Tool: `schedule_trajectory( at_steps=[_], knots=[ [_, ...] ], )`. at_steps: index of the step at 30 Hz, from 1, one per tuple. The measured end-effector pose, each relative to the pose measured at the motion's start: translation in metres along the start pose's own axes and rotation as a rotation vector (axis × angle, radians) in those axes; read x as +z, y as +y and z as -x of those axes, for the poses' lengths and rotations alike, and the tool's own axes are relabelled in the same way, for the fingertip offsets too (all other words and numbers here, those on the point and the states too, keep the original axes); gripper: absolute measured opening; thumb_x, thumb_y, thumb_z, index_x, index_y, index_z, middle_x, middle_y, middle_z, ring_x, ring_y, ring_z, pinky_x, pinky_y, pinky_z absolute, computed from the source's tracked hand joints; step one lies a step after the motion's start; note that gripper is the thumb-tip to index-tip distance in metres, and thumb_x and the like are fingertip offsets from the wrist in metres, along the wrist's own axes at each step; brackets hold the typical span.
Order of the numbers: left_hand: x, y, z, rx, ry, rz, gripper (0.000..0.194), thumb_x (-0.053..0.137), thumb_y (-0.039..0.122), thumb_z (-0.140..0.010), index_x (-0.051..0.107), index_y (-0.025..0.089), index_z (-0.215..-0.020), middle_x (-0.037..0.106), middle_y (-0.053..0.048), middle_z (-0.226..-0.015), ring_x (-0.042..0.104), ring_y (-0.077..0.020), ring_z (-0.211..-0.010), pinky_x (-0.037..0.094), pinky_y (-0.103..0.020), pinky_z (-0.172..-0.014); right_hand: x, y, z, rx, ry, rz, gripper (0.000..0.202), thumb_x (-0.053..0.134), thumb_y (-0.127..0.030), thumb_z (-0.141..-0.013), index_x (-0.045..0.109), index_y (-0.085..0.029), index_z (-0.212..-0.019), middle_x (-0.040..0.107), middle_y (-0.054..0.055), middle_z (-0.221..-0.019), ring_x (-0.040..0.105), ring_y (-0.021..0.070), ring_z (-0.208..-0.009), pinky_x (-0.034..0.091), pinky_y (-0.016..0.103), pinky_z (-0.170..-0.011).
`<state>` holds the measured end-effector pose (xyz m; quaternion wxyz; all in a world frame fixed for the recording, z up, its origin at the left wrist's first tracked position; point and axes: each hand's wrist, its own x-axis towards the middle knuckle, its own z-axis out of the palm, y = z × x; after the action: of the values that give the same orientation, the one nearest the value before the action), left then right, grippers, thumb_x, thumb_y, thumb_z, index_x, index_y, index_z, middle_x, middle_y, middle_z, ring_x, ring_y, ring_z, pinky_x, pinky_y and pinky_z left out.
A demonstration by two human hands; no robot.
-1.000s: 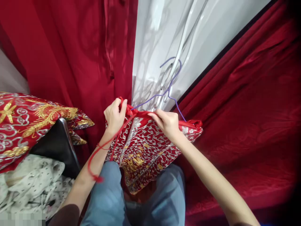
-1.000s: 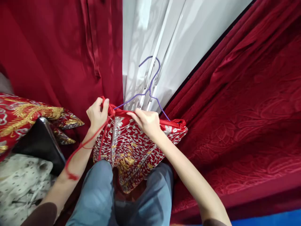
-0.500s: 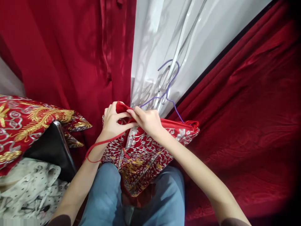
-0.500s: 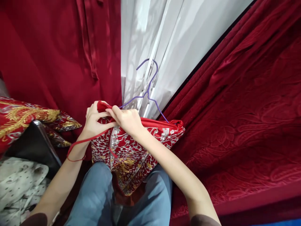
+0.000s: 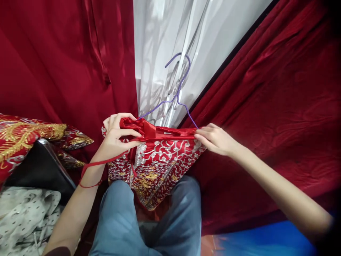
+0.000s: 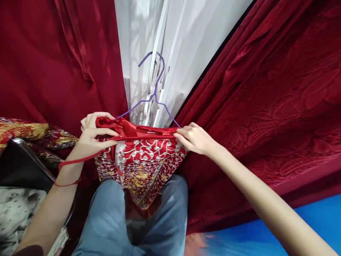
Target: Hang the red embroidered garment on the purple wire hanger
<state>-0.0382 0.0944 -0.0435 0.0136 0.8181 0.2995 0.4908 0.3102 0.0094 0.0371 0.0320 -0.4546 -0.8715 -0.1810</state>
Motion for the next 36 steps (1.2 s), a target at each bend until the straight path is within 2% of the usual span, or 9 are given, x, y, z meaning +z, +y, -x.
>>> schedule_trajectory(
  at_steps=[5, 9, 13, 16, 19, 24, 28, 30, 36],
  knots=[
    [0.009, 0.000, -0.005, 0.016, -0.002, 0.005, 0.005, 0.078, 0.036, -0.079, 0.079, 0.032, -0.080, 0.061, -0.002, -0.125, 0.048, -0.0277, -0.120, 0.028, -0.051, -0.103, -0.014, 0.039, 0.031, -0.091, -0.018, 0.217, 0.035, 0.034, -0.028, -0.099, 0.057, -0.019, -0.074, 0.067, 0.005, -0.071, 0.058, 0.0202, -0.077, 0.029, 0.046, -0.095],
    [0.011, -0.009, -0.013, 0.005, 0.051, 0.007, 0.006, 0.077, 0.037, -0.079, 0.079, 0.033, -0.084, 0.067, -0.002, -0.111, 0.054, -0.0255, -0.112, 0.032, -0.051, -0.102, -0.018, 0.051, 0.026, -0.198, -0.017, 0.268, 0.018, 0.047, -0.026, -0.089, 0.062, -0.020, -0.082, 0.072, 0.008, -0.079, 0.059, 0.0248, -0.091, 0.034, 0.043, -0.090],
    [0.001, -0.021, -0.031, 0.102, -0.002, 0.042, 0.009, 0.074, 0.041, -0.080, 0.079, 0.035, -0.084, 0.071, -0.002, -0.093, 0.059, -0.0248, -0.106, 0.036, -0.049, -0.101, -0.019, 0.061, 0.025, -0.170, -0.018, 0.254, 0.020, 0.046, -0.023, -0.091, 0.066, -0.020, -0.088, 0.073, 0.010, -0.091, 0.060, 0.0232, -0.094, 0.038, 0.038, -0.084],
    [-0.007, -0.031, -0.052, 0.143, -0.096, 0.090, 0.014, 0.072, 0.045, -0.078, 0.080, 0.034, -0.083, 0.067, 0.000, -0.072, 0.063, -0.0207, -0.084, 0.044, -0.043, -0.090, -0.021, 0.069, 0.026, -0.127, -0.043, 0.238, 0.025, 0.041, -0.020, -0.094, 0.066, -0.022, -0.093, 0.074, 0.007, -0.094, 0.061, 0.0220, -0.098, 0.037, 0.040, -0.088],
    [-0.016, -0.040, -0.069, 0.102, -0.097, 0.131, 0.017, 0.071, 0.045, -0.077, 0.079, 0.031, -0.081, 0.064, 0.000, -0.063, 0.059, -0.0172, -0.066, 0.047, -0.035, -0.074, -0.024, 0.078, 0.023, -0.091, -0.040, 0.266, 0.027, 0.041, -0.016, -0.094, 0.066, -0.024, -0.093, 0.074, 0.005, -0.097, 0.060, 0.0224, -0.101, 0.033, 0.045, -0.093],
    [-0.025, -0.046, -0.080, 0.084, -0.030, 0.143, 0.021, 0.068, 0.044, -0.077, 0.072, 0.024, -0.082, 0.068, 0.000, -0.072, 0.056, -0.0142, -0.062, 0.043, -0.029, -0.063, -0.031, 0.086, 0.014, -0.035, -0.027, 0.310, 0.025, 0.043, -0.018, -0.096, 0.067, -0.025, -0.095, 0.073, 0.005, -0.095, 0.056, 0.0214, -0.091, 0.033, 0.044, -0.090],
    [-0.025, -0.052, -0.086, 0.089, 0.033, 0.222, 0.020, 0.058, 0.044, -0.083, 0.059, 0.024, -0.084, 0.052, 0.005, -0.055, 0.039, -0.0111, -0.048, 0.036, -0.029, -0.056, -0.038, 0.083, 0.013, -0.037, -0.020, 0.263, 0.035, 0.035, -0.027, -0.101, 0.069, -0.019, -0.103, 0.069, 0.011, -0.087, 0.053, 0.0203, -0.079, 0.039, 0.036, -0.078],
    [-0.025, -0.056, -0.091, 0.084, 0.022, 0.189, 0.020, 0.057, 0.045, -0.081, 0.055, 0.025, -0.080, 0.046, 0.006, -0.051, 0.035, -0.0119, -0.047, 0.035, -0.030, -0.055, -0.041, 0.079, 0.016, -0.026, 0.014, 0.204, 0.036, 0.037, -0.030, -0.101, 0.070, -0.017, -0.103, 0.069, 0.012, -0.085, 0.055, 0.0197, -0.078, 0.042, 0.033, -0.074],
    [-0.028, -0.070, -0.095, 0.060, -0.035, 0.010, 0.029, 0.064, 0.048, -0.073, 0.047, 0.026, -0.064, 0.046, 0.001, -0.055, 0.040, -0.0152, -0.053, 0.034, -0.033, -0.058, -0.045, 0.076, 0.027, 0.080, 0.005, 0.085, 0.028, 0.048, -0.036, -0.093, 0.068, -0.017, -0.099, 0.068, 0.011, -0.086, 0.059, 0.0174, -0.069, 0.045, 0.030, -0.063]
  ],
)
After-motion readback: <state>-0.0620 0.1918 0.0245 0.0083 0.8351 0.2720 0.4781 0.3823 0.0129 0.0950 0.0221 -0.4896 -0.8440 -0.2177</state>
